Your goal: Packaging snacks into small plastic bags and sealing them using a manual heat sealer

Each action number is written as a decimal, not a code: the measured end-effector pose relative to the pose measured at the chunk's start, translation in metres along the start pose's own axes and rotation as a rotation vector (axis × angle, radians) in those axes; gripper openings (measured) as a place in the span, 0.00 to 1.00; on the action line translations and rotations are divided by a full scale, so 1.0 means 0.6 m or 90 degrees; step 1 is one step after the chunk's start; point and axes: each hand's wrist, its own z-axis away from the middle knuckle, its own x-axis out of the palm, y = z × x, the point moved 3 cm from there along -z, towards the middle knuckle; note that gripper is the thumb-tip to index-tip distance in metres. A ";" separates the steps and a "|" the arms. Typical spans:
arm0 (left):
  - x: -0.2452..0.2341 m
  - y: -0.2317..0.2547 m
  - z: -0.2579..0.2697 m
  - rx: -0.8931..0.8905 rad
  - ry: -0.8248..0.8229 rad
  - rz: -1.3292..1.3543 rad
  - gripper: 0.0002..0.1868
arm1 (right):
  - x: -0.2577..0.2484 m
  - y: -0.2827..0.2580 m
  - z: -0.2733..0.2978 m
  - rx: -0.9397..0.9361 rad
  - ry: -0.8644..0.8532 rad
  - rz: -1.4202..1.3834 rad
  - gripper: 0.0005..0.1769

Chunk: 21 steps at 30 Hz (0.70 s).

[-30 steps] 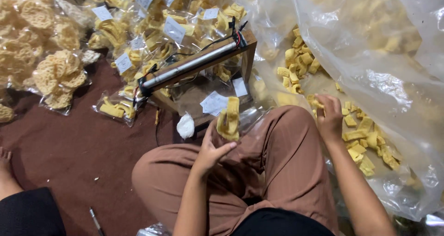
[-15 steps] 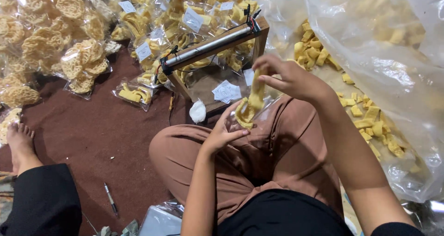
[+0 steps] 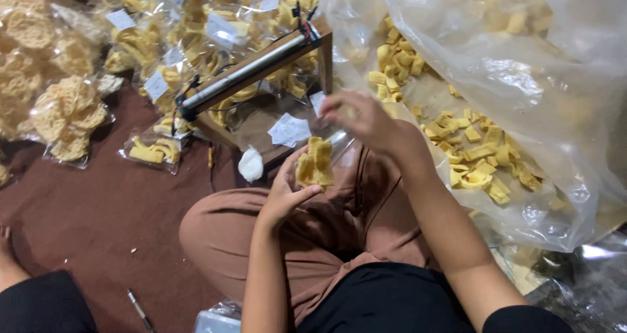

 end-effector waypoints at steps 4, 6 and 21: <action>-0.009 -0.016 -0.009 -0.024 0.031 0.010 0.51 | -0.110 0.232 0.114 0.216 0.155 0.039 0.12; -0.009 -0.016 -0.016 -0.038 0.064 0.014 0.51 | -0.162 0.472 0.183 0.452 0.105 0.207 0.17; -0.009 -0.042 -0.042 -0.105 0.104 -0.025 0.50 | -0.194 0.224 0.265 0.696 0.026 0.135 0.21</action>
